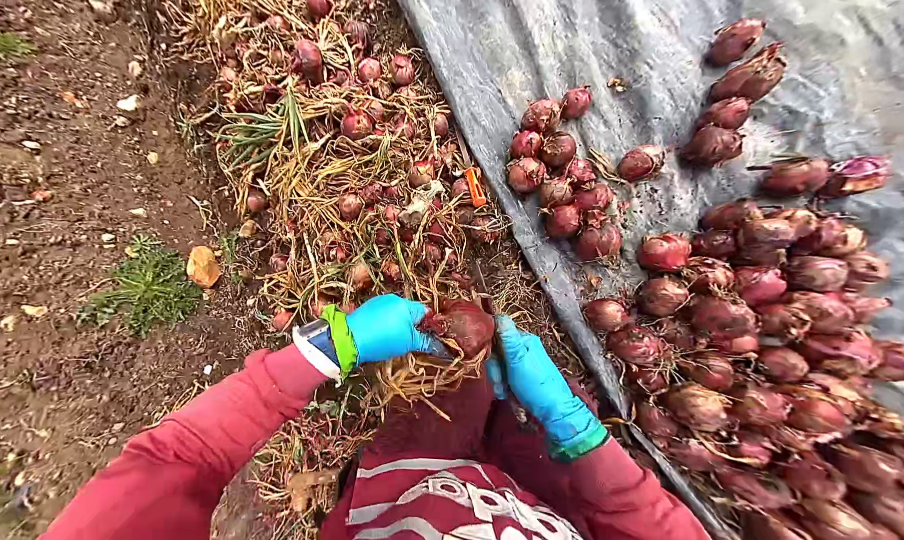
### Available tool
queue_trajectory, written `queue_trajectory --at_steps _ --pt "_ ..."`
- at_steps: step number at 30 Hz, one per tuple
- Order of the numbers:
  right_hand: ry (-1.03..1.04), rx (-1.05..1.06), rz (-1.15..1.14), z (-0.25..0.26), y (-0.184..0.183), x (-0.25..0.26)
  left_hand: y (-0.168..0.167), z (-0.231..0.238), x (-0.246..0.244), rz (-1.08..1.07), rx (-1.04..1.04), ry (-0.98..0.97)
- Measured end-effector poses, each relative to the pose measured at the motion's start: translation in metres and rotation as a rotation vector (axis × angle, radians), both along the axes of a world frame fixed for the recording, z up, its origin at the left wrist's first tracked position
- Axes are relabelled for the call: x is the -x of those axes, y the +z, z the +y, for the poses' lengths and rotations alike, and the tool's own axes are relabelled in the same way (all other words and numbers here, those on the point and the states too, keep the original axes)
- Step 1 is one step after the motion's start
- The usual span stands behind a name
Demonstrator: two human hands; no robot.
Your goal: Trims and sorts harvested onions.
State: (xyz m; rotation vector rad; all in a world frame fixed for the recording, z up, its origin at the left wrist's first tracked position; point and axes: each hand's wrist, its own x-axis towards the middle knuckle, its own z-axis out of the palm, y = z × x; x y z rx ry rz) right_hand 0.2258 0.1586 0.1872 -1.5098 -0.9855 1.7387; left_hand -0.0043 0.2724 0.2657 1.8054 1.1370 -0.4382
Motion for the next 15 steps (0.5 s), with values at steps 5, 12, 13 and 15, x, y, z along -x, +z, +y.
queue_trajectory --at_steps 5,12,13,15 --pt "0.027 -0.016 -0.061 -0.041 0.002 -0.003 0.036 -0.031 -0.029 -0.015 -0.336 -0.03" --pt "-0.331 -0.24 -0.133 -0.067 0.036 -0.028 0.036 -0.032 -0.014 0.164 -0.464 0.016" --pt "-0.467 -0.252 -0.101 -0.065 0.037 -0.037 0.024 -0.028 0.023 0.244 -0.508 0.117" --pt "-0.557 -0.223 -0.125 -0.065 0.034 -0.051 0.006 -0.047 0.098 0.47 -0.39 0.081"
